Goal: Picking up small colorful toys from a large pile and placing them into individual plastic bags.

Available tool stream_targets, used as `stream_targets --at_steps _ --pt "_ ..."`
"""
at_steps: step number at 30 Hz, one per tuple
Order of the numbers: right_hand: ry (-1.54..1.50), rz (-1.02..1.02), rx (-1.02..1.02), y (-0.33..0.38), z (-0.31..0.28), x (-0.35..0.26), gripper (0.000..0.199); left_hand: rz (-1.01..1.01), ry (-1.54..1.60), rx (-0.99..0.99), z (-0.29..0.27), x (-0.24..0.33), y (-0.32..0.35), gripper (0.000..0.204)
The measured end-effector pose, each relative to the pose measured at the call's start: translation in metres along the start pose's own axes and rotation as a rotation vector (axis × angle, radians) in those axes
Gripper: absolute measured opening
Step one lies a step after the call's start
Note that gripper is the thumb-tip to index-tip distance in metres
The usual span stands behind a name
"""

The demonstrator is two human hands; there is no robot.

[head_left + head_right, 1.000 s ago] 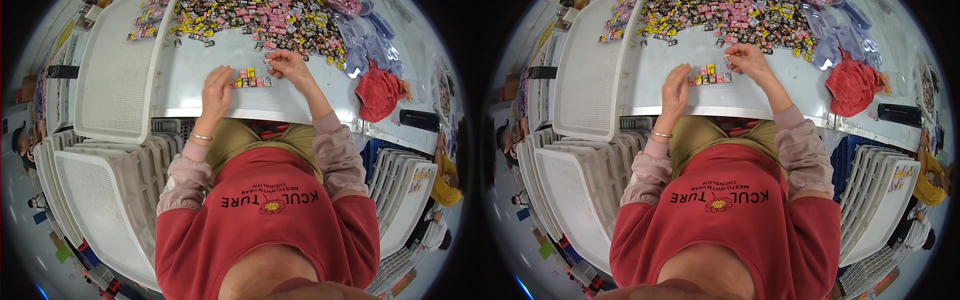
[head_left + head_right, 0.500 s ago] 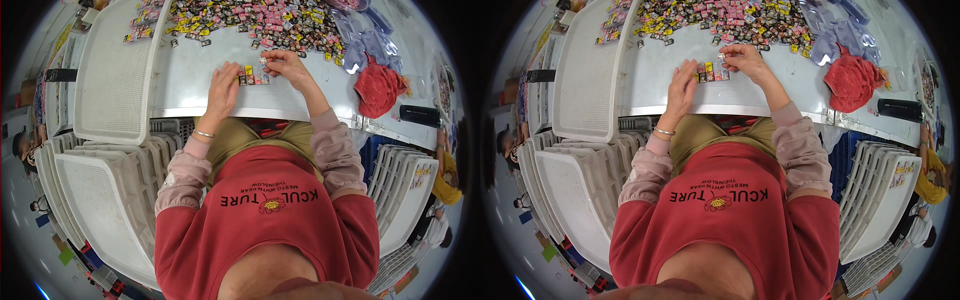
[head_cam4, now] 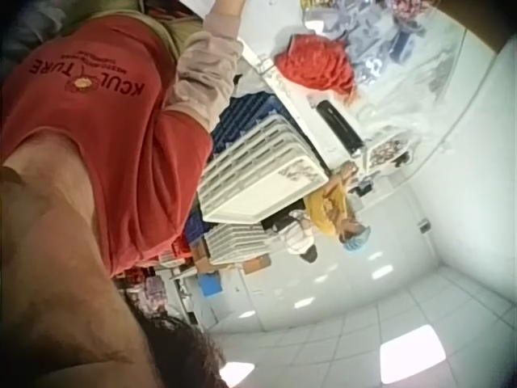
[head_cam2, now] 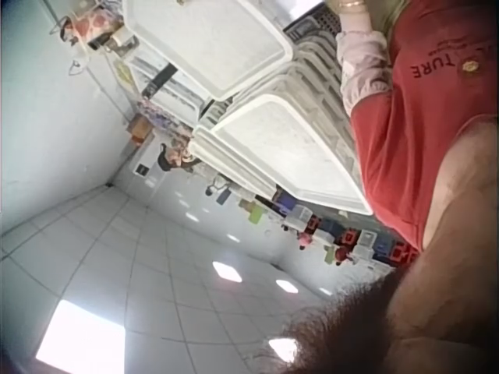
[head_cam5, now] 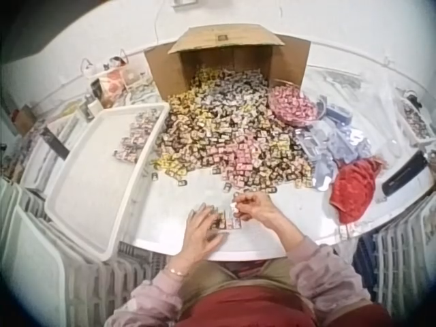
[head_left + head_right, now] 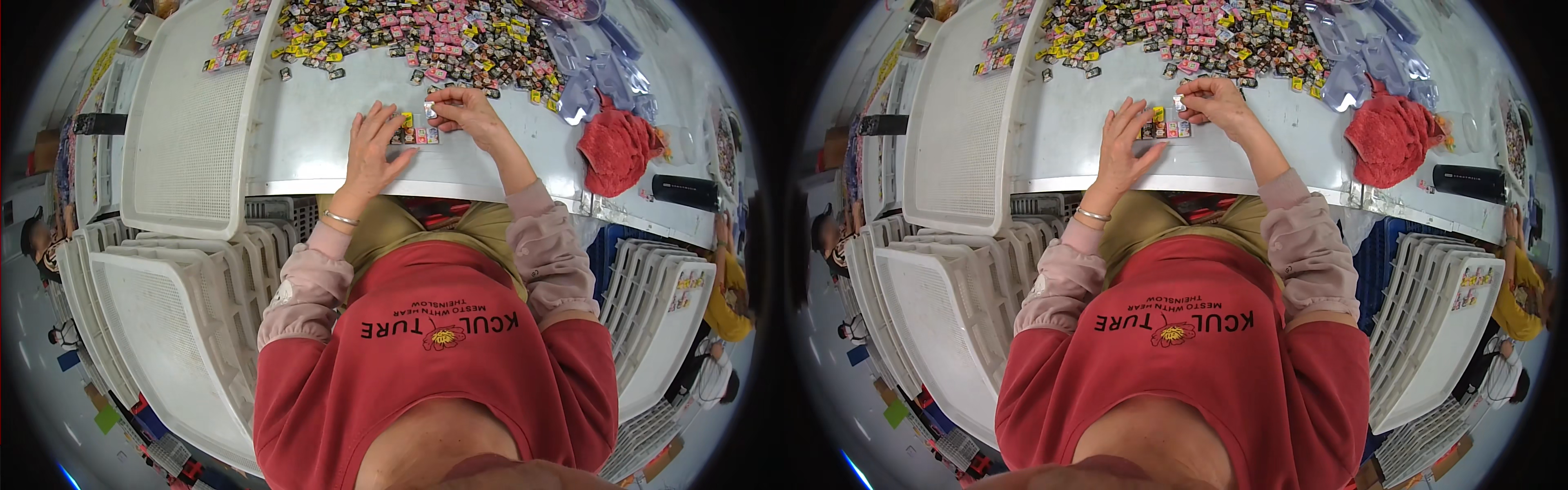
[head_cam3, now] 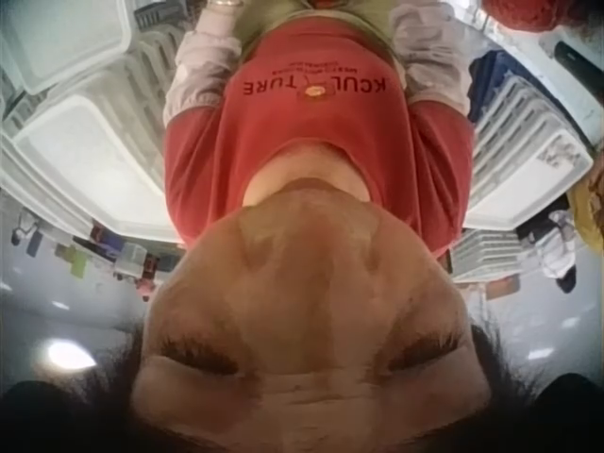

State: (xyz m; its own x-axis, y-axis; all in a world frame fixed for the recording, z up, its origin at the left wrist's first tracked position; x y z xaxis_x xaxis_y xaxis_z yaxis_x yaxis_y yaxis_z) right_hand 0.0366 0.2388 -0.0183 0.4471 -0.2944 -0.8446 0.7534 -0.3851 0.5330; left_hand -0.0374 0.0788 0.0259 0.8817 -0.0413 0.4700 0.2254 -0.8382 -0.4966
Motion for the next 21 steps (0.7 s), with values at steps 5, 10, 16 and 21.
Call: stream_targets --at_steps 5,10,16,21 --pt "0.195 -0.033 0.095 0.002 0.002 -0.011 0.021 0.013 -0.027 -0.073 0.008 -0.002 0.003 0.052" --pt "0.196 -0.086 0.079 -0.007 0.006 -0.007 0.019 0.054 -0.062 -0.047 0.008 0.000 0.002 0.051" --pt "0.015 -0.055 0.018 0.000 0.011 -0.011 0.019 0.041 -0.068 -0.055 0.007 0.001 0.002 0.050" --pt "-0.023 -0.077 -0.073 0.006 0.014 -0.021 0.022 0.033 -0.065 -0.043 0.003 0.004 0.001 0.048"
Point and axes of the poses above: each hand's wrist, its own y-axis away from the middle knuckle, its own z-axis out of the palm, x = y × z, the point moved 8 cm from there along -y, towards the middle knuckle, and after that the axes turned 10 degrees about z, right-handed, at the moved point
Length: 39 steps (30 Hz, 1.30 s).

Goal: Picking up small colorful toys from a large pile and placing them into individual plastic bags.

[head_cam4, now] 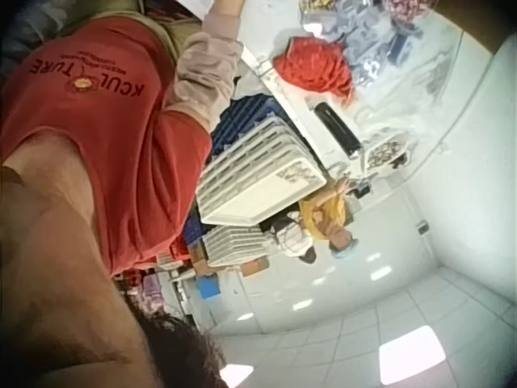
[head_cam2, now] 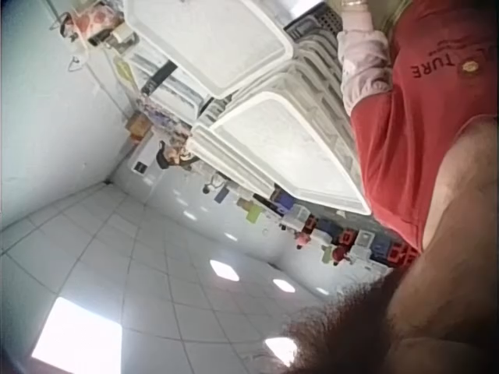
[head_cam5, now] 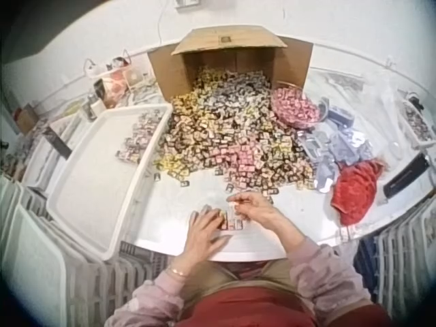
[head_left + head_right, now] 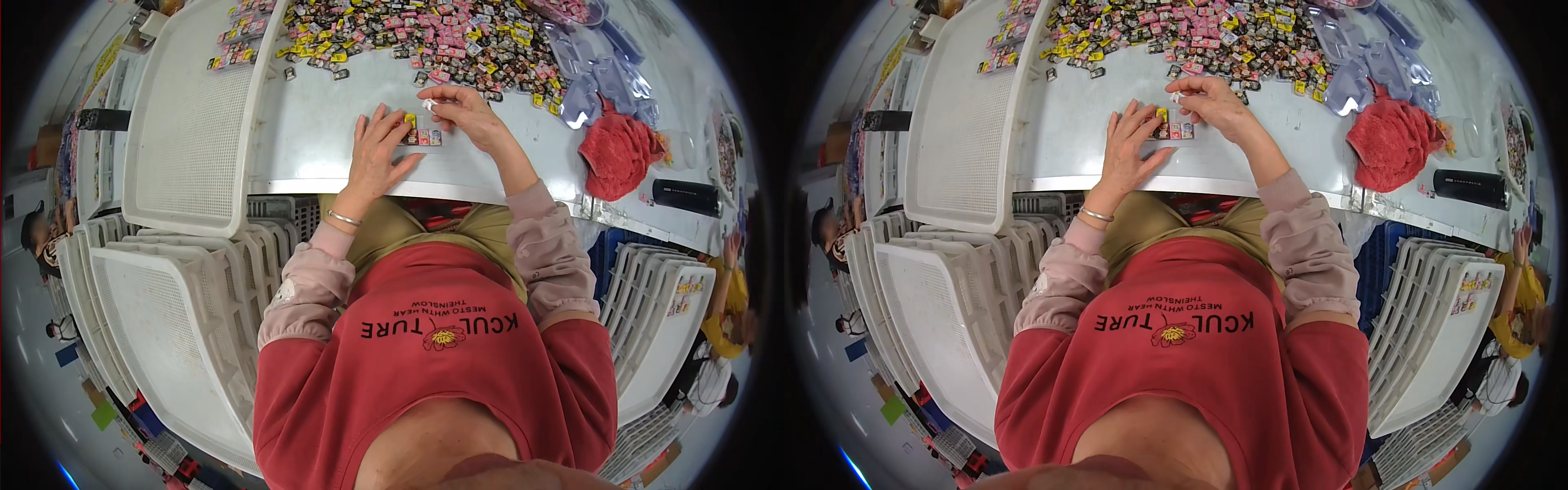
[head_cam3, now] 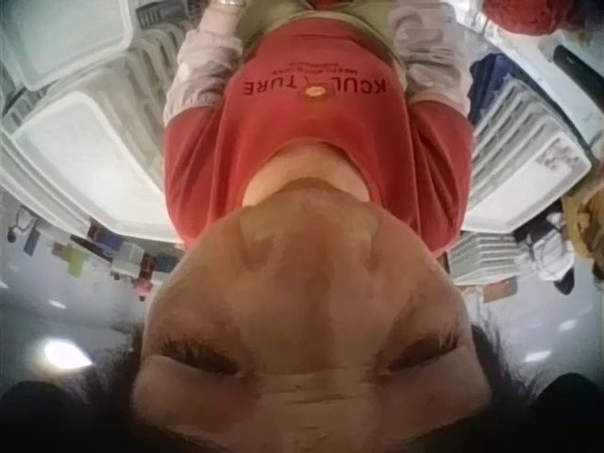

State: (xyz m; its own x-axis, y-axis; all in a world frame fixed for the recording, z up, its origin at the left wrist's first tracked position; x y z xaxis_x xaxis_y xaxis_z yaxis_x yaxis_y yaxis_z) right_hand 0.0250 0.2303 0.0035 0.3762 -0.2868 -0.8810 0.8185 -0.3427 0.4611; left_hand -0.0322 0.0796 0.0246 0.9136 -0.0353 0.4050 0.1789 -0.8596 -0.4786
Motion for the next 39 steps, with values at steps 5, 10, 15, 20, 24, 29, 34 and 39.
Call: stream_targets --at_steps 5,10,15,20,24,29,34,39 --pt "0.068 -0.172 -0.093 0.011 0.008 -0.022 0.026 -0.018 0.018 0.225 -0.030 0.002 -0.011 0.040" --pt "0.123 -0.149 -0.192 0.018 0.021 -0.035 0.026 -0.403 0.940 0.264 -0.015 -0.014 -0.026 0.016" --pt "-0.256 -0.243 -0.109 0.037 0.028 -0.040 0.021 -0.594 1.199 0.424 -0.021 -0.011 -0.024 0.012" --pt "-0.321 -0.421 -0.043 0.061 0.034 -0.052 0.022 -0.564 1.239 0.550 -0.040 0.008 -0.030 0.011" --pt "-0.360 -0.447 -0.090 0.073 0.033 -0.066 0.020 -0.482 1.267 0.560 -0.057 0.027 -0.038 0.011" --pt "-0.435 -0.477 -0.180 0.085 0.038 -0.079 0.018 -0.422 1.278 0.554 -0.070 0.041 -0.043 0.010" --pt "-0.407 -0.509 -0.174 0.085 0.035 -0.079 0.017 -0.405 1.301 0.552 -0.075 0.044 -0.045 0.013" --pt "-0.437 -0.537 -0.164 0.086 0.033 -0.080 0.015 -0.359 1.229 0.545 -0.078 0.045 -0.046 0.013"
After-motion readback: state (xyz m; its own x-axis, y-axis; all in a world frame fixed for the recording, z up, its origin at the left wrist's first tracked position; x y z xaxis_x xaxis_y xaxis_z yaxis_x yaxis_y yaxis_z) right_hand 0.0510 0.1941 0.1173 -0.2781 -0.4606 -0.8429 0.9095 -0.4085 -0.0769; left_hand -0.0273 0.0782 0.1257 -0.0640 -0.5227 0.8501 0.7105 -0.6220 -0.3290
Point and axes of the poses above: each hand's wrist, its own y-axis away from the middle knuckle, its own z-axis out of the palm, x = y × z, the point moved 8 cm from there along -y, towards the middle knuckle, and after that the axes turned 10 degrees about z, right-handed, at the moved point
